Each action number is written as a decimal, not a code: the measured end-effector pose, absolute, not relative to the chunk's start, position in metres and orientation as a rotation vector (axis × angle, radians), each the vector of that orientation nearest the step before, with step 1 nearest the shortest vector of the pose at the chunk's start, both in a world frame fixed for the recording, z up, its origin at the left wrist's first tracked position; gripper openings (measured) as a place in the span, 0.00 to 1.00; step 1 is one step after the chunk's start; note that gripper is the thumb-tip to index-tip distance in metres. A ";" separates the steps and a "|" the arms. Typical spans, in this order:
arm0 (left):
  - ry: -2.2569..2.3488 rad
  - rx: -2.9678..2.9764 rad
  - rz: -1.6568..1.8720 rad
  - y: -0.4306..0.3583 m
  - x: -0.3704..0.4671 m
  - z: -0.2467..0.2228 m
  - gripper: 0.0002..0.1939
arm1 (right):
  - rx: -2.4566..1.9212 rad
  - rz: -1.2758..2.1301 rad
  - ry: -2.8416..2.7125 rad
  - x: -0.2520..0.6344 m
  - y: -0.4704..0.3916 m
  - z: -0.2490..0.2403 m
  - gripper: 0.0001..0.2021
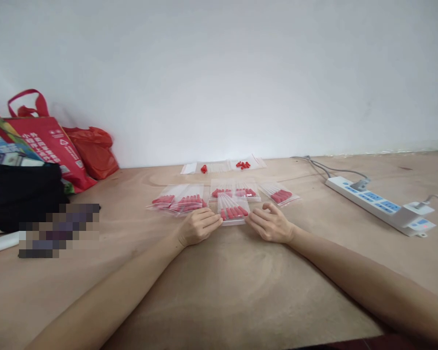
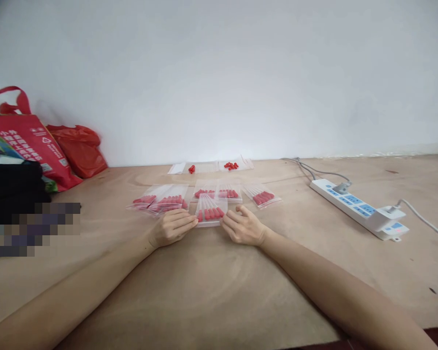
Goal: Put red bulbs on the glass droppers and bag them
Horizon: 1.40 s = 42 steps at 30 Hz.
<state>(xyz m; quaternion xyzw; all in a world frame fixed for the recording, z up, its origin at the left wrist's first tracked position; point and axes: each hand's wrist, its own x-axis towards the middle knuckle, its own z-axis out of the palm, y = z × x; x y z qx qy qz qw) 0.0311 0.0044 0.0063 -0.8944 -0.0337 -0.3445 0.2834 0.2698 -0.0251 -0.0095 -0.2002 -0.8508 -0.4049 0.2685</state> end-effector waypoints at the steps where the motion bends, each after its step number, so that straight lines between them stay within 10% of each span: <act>1: -0.089 -2.394 -0.927 0.004 0.031 0.006 0.08 | -0.544 -1.095 -2.291 0.273 -0.026 -0.010 0.11; 18: -0.151 -2.427 -0.959 0.003 0.043 0.003 0.02 | -0.821 -0.875 -2.312 0.254 -0.022 -0.021 0.10; 29: -0.520 -2.450 -0.918 0.007 0.041 0.001 0.14 | -0.916 -0.999 -2.227 0.273 0.000 -0.023 0.12; 42: -0.796 -2.598 -0.768 0.017 0.028 -0.010 0.10 | -2.036 -0.404 -1.447 0.342 0.025 -0.011 0.21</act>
